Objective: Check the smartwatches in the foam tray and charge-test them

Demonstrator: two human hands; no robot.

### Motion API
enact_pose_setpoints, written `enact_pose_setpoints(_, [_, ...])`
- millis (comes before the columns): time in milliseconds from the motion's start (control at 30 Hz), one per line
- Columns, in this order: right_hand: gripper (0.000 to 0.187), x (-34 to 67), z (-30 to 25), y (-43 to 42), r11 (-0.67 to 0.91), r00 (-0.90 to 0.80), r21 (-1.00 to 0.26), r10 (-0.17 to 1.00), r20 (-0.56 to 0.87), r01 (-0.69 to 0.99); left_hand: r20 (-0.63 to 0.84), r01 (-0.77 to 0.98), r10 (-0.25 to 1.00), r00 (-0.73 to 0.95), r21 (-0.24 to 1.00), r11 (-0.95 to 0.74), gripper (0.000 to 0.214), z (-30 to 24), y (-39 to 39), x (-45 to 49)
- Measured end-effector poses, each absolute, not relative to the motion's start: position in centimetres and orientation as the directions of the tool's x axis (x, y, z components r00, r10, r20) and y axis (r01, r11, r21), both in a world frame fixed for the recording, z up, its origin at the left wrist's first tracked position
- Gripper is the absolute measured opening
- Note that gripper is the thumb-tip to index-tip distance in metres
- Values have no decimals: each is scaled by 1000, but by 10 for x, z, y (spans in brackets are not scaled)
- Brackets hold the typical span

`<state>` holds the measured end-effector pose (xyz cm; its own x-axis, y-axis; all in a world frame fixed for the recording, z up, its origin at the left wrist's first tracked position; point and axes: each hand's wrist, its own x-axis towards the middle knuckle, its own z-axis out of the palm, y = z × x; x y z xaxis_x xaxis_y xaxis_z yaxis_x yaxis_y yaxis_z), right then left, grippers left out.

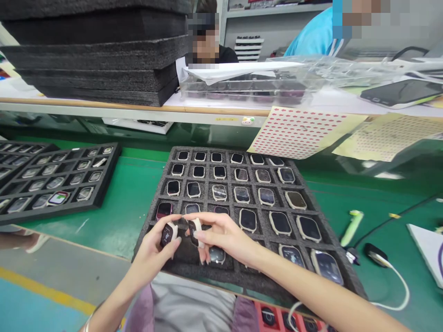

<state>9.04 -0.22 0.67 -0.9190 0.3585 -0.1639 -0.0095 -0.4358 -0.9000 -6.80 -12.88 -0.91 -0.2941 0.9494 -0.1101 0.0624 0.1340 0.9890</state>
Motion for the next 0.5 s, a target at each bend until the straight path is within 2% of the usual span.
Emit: enact_pose_setpoints(500, [45,93,4,0,-396,-932,-918,326,-160,19,-91,56,941,-327,992,115,44,-11,-132,-68])
